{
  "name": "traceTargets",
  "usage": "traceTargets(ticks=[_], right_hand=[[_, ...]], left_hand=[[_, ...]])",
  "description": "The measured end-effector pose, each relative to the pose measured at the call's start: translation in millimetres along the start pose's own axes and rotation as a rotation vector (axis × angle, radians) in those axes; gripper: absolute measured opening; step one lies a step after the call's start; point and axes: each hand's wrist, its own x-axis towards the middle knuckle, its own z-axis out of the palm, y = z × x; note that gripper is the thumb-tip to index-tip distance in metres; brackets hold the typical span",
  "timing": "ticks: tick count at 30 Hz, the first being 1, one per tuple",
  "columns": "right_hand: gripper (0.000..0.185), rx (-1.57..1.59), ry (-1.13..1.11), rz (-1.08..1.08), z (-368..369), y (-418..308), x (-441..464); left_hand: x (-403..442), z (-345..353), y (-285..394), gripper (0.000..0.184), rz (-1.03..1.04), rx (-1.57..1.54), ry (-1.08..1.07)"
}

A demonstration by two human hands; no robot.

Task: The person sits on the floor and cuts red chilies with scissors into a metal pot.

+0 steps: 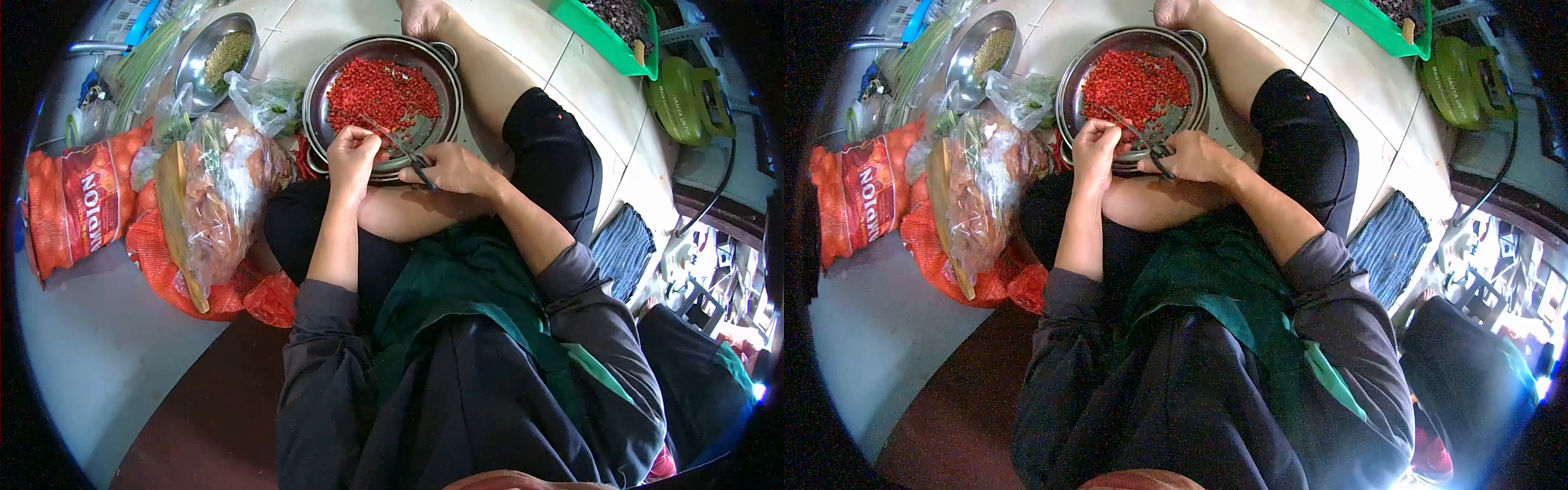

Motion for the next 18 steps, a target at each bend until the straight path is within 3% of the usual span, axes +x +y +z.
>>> traceTargets(ticks=[8,18], right_hand=[[0.053,0.027,-0.016,-0.034,2.5,10.8,1.3],[0.058,-0.042,-0.019,-0.019,1.4,2.1,1.8]], left_hand=[[-2.9,1.2,5.9,0.004,-0.078,-0.155,0.023],[-4.6,3.4,4.5,0.004,-0.108,-0.119,0.019]])
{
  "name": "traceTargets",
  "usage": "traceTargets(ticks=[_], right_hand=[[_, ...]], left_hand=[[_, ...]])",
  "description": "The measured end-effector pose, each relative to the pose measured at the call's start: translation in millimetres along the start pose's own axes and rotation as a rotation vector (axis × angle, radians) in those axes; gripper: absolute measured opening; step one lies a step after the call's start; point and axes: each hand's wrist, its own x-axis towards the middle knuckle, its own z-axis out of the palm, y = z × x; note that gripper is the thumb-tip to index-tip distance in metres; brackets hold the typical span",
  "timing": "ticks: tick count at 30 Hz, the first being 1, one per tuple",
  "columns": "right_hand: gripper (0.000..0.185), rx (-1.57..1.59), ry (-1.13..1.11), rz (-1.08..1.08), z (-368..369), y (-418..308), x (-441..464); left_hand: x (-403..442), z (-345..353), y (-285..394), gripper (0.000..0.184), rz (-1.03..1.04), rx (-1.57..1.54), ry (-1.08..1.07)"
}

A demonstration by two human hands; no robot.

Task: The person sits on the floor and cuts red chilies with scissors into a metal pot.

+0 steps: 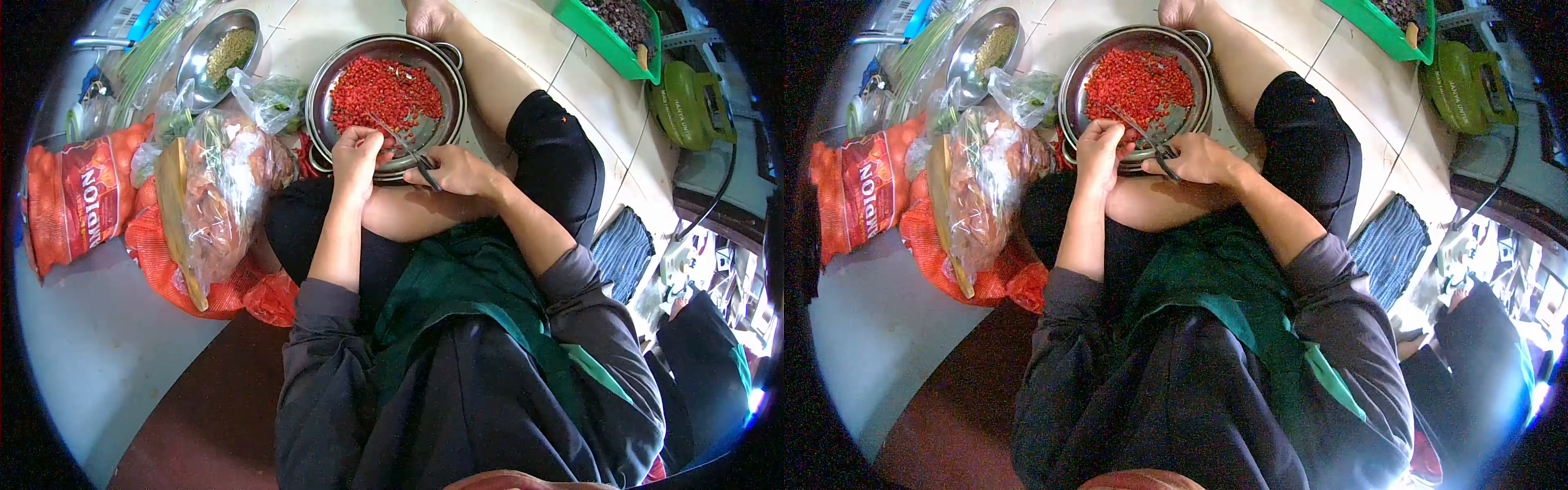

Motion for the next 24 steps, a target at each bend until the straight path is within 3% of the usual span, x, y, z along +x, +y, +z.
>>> traceTargets(ticks=[16,24], right_hand=[[0.057,0.047,-0.107,-0.004,-5.2,0.9,3.2],[0.054,0.01,-0.031,-0.006,-6.6,3.4,0.3]], left_hand=[[1.2,-1.4,-1.7,0.003,-0.009,-0.006,-0.02],[1.6,-2.4,-2.3,0.004,-0.016,-0.009,-0.024]])
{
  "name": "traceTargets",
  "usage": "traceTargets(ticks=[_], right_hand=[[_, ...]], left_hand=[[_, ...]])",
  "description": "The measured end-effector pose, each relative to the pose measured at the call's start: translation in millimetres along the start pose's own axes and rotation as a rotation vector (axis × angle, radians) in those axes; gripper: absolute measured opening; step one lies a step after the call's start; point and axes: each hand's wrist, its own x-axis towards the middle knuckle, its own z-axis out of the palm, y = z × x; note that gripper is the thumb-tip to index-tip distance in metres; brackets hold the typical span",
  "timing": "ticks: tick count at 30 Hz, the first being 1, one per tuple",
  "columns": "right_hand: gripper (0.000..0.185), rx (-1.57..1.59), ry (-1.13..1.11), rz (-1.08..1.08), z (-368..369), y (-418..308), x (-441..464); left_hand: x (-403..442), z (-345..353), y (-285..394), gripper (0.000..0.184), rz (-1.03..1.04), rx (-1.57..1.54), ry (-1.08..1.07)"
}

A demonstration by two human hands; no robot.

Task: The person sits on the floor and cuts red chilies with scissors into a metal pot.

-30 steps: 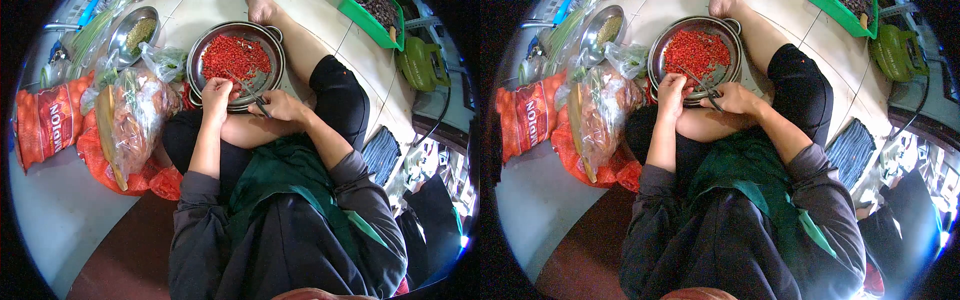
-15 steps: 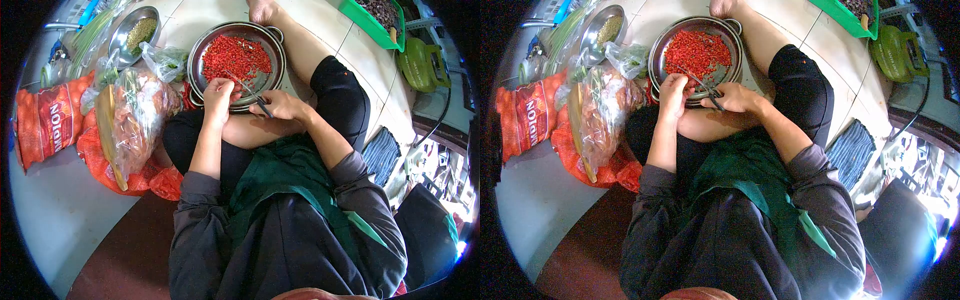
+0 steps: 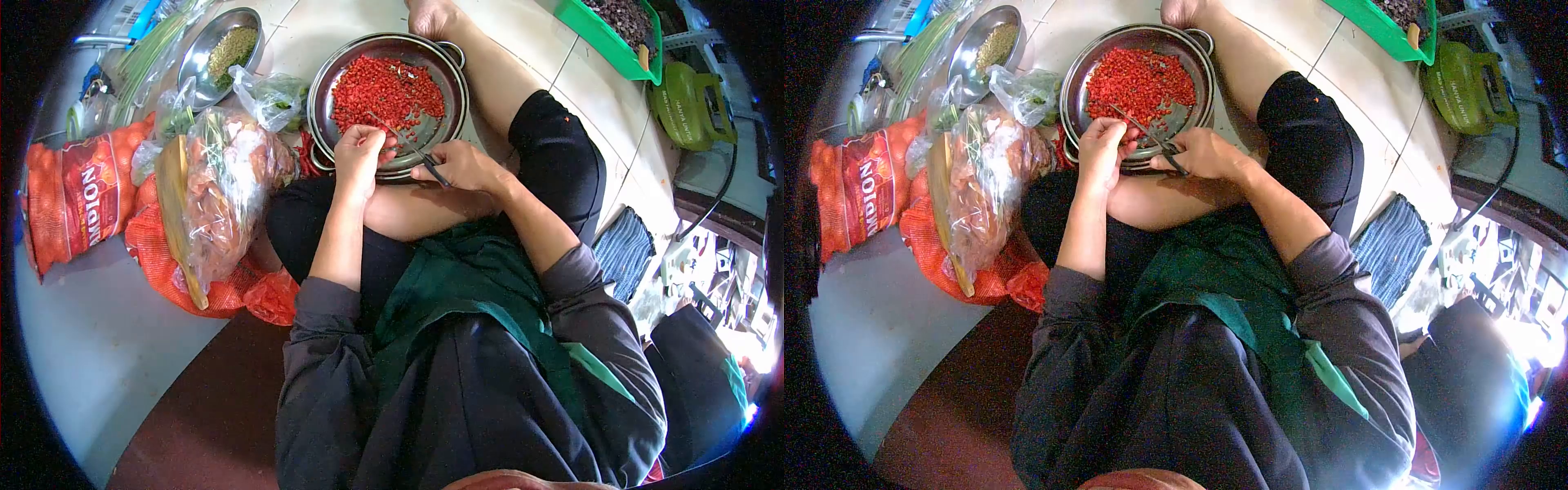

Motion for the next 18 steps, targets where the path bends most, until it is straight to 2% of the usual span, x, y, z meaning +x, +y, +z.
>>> traceTargets(ticks=[13,16,18], right_hand=[[0.057,0.033,-0.057,-0.006,0,-5,-2],[0.058,-0.001,0.016,-0.073,6,7,7],[0.059,0.045,-0.016,-0.05,5,9,8]], left_hand=[[2,-2,-2,0.008,-0.032,-0.033,0.035],[2,-1,0,0.008,-0.033,-0.023,0.024],[1,-1,-1,0.008,-0.017,-0.023,-0.001]])
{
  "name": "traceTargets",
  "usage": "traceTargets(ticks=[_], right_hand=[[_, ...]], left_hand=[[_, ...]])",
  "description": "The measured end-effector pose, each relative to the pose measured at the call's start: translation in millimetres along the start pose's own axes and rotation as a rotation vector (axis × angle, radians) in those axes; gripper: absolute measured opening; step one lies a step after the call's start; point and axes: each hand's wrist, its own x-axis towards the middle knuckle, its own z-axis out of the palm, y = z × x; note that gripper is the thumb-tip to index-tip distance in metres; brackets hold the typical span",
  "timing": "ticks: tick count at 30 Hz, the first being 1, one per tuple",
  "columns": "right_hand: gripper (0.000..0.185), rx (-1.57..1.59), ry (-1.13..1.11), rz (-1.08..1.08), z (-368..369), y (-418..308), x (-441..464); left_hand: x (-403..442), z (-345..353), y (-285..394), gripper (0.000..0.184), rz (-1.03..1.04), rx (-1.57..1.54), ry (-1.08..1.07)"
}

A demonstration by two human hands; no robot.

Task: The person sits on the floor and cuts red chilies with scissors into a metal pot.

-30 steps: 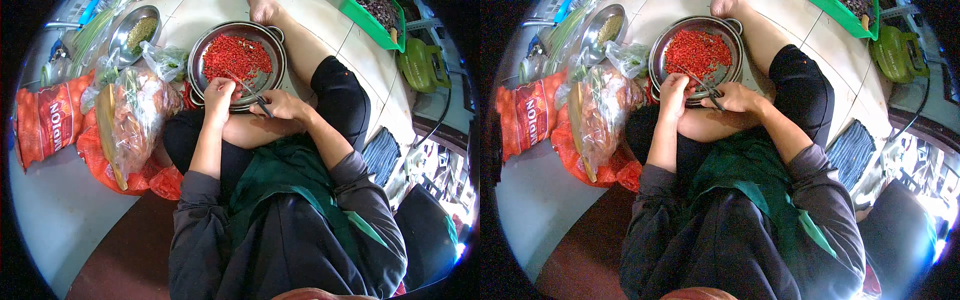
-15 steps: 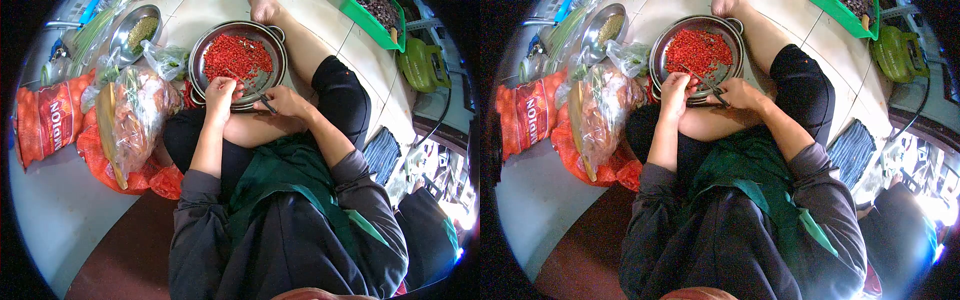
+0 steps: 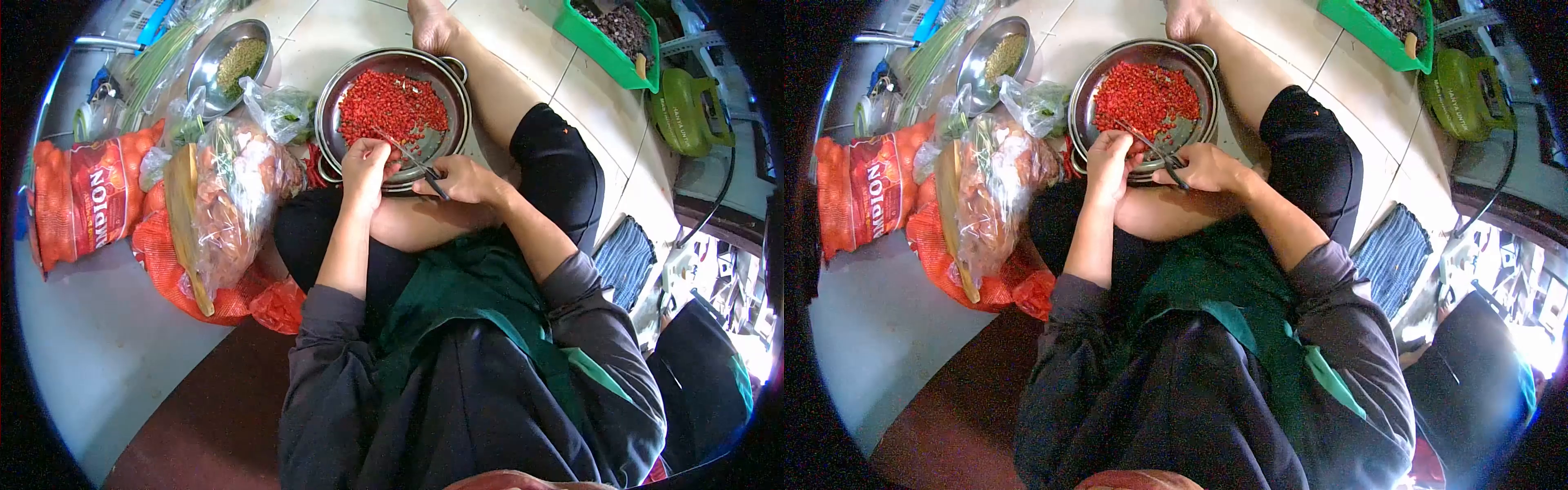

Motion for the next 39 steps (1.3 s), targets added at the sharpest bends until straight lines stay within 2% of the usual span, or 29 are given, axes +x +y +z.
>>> traceTargets(ticks=[5,13,17,24,33,39], right_hand=[[0.06,-0.082,0.079,0.009,0,-5,-3],[0.059,-0.001,0.002,0.059,-6,-8,-10],[0.057,-0.007,-0.014,0.045,-3,-10,-13],[0.065,-0.023,0.047,-0.017,2,-1,-5],[0.062,-0.021,0.031,0.014,3,1,-1],[0.063,-0.063,0.067,-0.044,4,6,2]], left_hand=[[2,-1,-2,0.008,0.004,0.034,0.007],[-2,1,1,0.009,-0.004,-0.01,0.023],[-4,0,3,0.009,-0.009,-0.041,0.015],[-2,1,1,0.006,-0.012,-0.017,0.018],[-1,0,0,0.007,-0.02,-0.025,0.006],[1,-2,-2,0.007,-0.01,-0.029,-0.017]])
